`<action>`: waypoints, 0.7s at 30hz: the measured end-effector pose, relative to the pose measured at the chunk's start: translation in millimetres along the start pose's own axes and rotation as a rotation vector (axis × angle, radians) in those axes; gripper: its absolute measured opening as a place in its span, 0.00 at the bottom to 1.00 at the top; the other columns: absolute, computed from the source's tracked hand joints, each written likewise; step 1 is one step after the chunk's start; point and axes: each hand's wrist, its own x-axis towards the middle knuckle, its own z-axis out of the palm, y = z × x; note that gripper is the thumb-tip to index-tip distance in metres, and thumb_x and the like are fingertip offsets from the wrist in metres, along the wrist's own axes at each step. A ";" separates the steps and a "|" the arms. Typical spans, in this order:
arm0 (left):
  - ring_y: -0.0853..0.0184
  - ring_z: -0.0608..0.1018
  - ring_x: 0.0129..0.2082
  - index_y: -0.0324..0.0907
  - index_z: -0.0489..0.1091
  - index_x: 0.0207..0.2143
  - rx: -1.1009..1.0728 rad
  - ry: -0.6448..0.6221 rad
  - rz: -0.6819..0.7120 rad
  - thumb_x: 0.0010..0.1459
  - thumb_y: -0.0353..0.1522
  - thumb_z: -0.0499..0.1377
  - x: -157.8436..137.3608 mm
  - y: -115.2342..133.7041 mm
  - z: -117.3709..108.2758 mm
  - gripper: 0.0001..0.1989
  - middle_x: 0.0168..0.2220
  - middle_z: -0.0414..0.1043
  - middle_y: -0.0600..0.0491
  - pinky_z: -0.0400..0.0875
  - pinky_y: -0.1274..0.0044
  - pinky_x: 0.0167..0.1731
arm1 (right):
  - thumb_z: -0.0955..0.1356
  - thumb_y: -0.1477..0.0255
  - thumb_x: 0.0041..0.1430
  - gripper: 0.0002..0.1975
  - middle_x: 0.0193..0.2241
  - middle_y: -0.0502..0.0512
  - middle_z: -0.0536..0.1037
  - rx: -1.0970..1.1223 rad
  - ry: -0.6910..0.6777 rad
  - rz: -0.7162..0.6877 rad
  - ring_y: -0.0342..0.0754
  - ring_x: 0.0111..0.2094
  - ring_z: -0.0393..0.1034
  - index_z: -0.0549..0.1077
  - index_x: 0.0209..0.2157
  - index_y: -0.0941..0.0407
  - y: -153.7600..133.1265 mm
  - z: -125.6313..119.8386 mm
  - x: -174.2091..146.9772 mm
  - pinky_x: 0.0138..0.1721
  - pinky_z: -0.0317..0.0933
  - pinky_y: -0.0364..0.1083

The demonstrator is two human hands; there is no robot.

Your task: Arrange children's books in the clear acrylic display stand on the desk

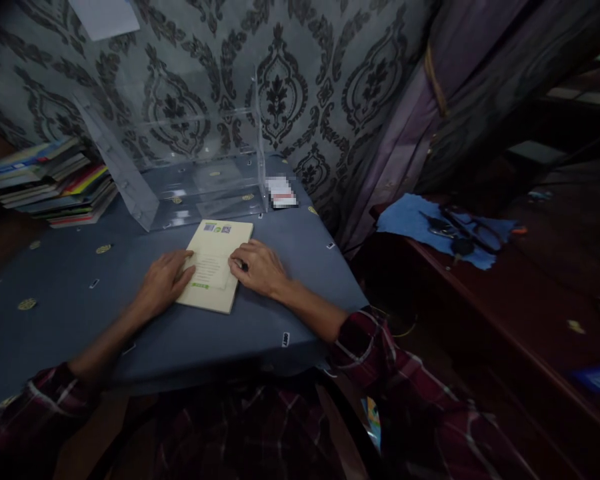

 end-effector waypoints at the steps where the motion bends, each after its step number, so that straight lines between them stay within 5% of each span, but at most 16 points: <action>1: 0.52 0.75 0.54 0.41 0.69 0.57 -0.014 0.004 -0.005 0.69 0.37 0.51 0.0 -0.2 0.9 0.19 0.55 0.76 0.42 0.71 0.61 0.52 | 0.65 0.74 0.65 0.11 0.33 0.59 0.82 -0.045 -0.005 0.026 0.51 0.36 0.71 0.79 0.34 0.59 0.4 -0.6 0.1 0.41 0.63 0.48; 9: 0.54 0.80 0.46 0.39 0.76 0.49 -0.099 0.060 -0.003 0.67 0.38 0.50 -0.8 0.4 -6.1 0.19 0.46 0.81 0.42 0.72 0.64 0.49 | 0.65 0.76 0.63 0.09 0.40 0.60 0.83 -0.065 -0.019 0.112 0.52 0.40 0.75 0.79 0.36 0.57 2.8 0.5 0.0 0.44 0.66 0.49; 16: 0.64 0.80 0.28 0.41 0.79 0.38 -0.333 -0.001 -0.077 0.67 0.40 0.50 -6.0 6.1 -14.1 0.20 0.33 0.82 0.50 0.68 0.75 0.29 | 0.67 0.74 0.62 0.13 0.52 0.65 0.81 0.071 -0.049 0.088 0.56 0.53 0.76 0.81 0.45 0.58 14.6 7.5 -1.2 0.55 0.69 0.55; 21: 0.63 0.78 0.31 0.41 0.77 0.35 -0.149 0.032 0.047 0.68 0.38 0.50 -1.2 9.8 -12.0 0.18 0.30 0.78 0.49 0.68 0.74 0.31 | 0.65 0.74 0.66 0.17 0.59 0.62 0.76 0.083 -0.147 -0.012 0.54 0.60 0.71 0.78 0.53 0.55 19.3 8.5 -2.1 0.60 0.68 0.57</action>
